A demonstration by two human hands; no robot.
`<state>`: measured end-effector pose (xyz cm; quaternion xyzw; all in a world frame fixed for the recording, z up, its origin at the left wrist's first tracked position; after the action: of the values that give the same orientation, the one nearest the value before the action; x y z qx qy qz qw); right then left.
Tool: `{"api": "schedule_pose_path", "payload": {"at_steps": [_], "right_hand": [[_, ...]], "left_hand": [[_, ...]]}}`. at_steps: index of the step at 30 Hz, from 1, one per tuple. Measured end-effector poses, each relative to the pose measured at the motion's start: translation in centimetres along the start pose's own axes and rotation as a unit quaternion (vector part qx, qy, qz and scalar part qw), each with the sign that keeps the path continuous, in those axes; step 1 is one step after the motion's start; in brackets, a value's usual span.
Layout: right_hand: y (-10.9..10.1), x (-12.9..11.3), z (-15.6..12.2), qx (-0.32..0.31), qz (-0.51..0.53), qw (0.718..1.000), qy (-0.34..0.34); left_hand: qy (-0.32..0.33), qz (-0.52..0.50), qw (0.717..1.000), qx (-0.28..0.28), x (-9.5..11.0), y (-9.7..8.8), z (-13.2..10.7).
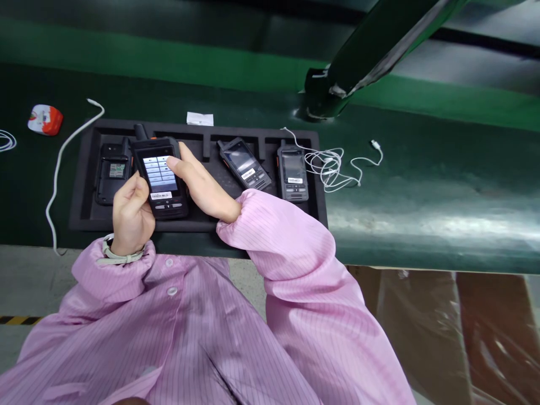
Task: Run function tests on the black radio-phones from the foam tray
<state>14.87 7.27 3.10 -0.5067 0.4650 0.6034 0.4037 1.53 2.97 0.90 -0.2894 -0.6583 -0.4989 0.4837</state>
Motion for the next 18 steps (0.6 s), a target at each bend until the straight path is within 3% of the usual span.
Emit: {"api": "schedule_pose_path", "payload": {"at_steps": [8, 13, 18], "right_hand": [[-0.2, -0.7, 0.0, 0.053, -0.113, 0.992, -0.033], [0.0, -0.3, 0.0, 0.046, -0.055, 0.997, -0.012], [0.8, 0.7, -0.2, -0.017, 0.016, 0.997, 0.078]], "left_hand": [[0.028, 0.036, 0.999, -0.006, -0.4, -0.1, -0.3], [0.028, 0.013, 0.999, 0.017, -0.3, 0.0, -0.2], [0.016, -0.037, 0.998, 0.051, -0.1, 0.1, 0.1]]}}
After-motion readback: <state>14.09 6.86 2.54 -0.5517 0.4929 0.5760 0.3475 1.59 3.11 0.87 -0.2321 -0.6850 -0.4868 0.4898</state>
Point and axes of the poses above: each hand's wrist, its own z-axis towards the middle knuckle, its own y-axis out of the palm, x = y × z, the point moved 3 cm from there along z, towards the middle knuckle, and after that the axes turned 14 degrees about x, right-handed, at the moved point
